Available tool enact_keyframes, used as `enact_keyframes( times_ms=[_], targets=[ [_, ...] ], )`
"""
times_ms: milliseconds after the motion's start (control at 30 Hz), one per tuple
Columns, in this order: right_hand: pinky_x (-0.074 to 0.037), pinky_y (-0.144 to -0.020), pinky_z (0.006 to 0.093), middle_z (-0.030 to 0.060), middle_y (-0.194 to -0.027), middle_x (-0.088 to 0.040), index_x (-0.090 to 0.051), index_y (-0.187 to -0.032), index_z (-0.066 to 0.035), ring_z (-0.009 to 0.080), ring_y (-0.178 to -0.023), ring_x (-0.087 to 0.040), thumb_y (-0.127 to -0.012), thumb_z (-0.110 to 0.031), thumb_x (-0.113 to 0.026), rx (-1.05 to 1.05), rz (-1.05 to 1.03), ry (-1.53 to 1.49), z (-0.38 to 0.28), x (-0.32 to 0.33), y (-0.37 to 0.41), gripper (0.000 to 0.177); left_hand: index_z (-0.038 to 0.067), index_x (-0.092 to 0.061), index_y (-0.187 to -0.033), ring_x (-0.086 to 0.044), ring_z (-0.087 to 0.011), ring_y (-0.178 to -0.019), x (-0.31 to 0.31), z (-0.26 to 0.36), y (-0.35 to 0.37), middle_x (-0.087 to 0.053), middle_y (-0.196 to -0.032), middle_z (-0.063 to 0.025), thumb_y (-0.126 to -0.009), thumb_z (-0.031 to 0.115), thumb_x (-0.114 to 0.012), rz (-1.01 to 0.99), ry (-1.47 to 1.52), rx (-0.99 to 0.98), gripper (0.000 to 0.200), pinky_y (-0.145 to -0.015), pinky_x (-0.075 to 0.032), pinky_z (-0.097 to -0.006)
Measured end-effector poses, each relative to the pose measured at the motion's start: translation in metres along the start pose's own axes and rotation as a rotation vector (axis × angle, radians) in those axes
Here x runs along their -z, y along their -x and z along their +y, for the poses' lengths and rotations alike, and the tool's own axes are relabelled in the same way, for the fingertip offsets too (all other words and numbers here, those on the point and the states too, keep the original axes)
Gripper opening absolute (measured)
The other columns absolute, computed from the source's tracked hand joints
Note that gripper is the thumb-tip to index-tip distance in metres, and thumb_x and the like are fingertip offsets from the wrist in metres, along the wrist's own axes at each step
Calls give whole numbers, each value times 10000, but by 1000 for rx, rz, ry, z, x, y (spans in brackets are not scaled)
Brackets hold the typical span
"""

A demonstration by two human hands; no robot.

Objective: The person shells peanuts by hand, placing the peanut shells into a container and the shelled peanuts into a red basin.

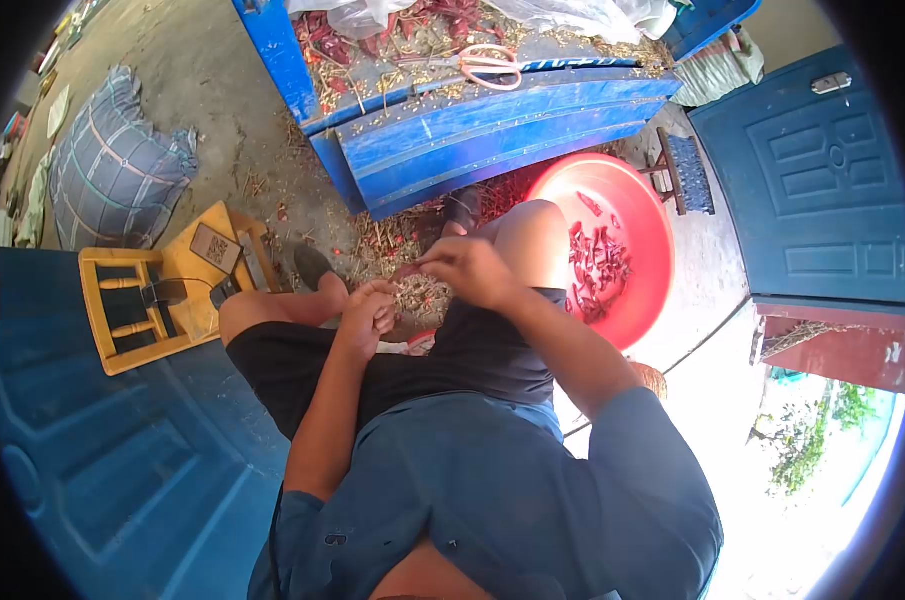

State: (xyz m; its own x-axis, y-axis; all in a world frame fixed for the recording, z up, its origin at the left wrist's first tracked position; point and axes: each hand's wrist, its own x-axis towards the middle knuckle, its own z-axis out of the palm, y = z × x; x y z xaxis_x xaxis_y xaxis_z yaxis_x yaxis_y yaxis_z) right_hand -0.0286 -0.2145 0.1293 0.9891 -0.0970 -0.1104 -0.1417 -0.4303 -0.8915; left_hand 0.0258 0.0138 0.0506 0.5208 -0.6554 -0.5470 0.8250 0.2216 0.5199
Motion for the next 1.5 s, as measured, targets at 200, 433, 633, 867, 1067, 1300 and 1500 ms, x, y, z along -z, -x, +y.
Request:
enact_keyframes(
  times_ms=[200,433,633,867,1067,1300,1500],
  targets=[
    [-548,-796,258,89,-937,-736,-702,-1114,13,136,-867,-700,-890,-134,-733,-280,639,232,42,179,89,270,71,-613,-952,-367,-50,-488,14,-7,-13,-399,-619,69,-842,37,-592,113,-64,50,116,-440,-291,-227],
    [-550,-827,309,108,-1002,-729,-709,-1136,-13,169,-895,-697,-873,-157,-756,-143,481,165,3,144,-10,304,74,-621,-926,-367,-42,-484,-2,-26,-27,-421,-620,71,-854,61,-601,34,-201,141,76,-436,-284,-216],
    [-550,-810,436,134,-1040,-712,-723,-1051,-99,316,-903,-694,-884,-301,-685,203,460,725,-103,74,-206,265,73,-608,-905,-366,-41,-476,7,-9,-14,-426,-621,68,-844,58,-580,135,-172,37,69,-432,-279,-218],
    [-546,-793,478,158,-956,-694,-715,-969,-136,384,-872,-672,-904,-246,-607,315,455,739,-92,69,-264,167,75,-600,-920,-362,-41,-474,27,-1,-7,-420,-616,71,-836,56,-574,213,-81,-7,90,-428,-269,-219],
    [-519,-675,399,113,-808,-683,-694,-899,-65,282,-735,-668,-873,-219,-706,356,390,699,-82,65,-162,156,74,-607,-914,-356,-32,-472,12,-9,-18,-426,-621,69,-841,58,-584,107,-111,19,79,-429,-278,-216],
    [-534,-837,438,181,-960,-704,-711,-969,-78,338,-912,-694,-851,-327,-695,61,446,595,-101,73,-204,276,76,-625,-924,-381,-30,-496,5,-24,-20,-470,-660,64,-872,77,-592,76,-188,42,61,-439,-294,-208],
    [-519,-932,458,250,-1039,-706,-677,-1171,-25,387,-1028,-681,-810,-324,-716,-56,172,912,-100,73,-266,470,73,-626,-889,-385,-26,-488,28,-22,-16,-468,-654,68,-901,137,-626,218,-148,-25,66,-421,-263,-212]
  ],
)
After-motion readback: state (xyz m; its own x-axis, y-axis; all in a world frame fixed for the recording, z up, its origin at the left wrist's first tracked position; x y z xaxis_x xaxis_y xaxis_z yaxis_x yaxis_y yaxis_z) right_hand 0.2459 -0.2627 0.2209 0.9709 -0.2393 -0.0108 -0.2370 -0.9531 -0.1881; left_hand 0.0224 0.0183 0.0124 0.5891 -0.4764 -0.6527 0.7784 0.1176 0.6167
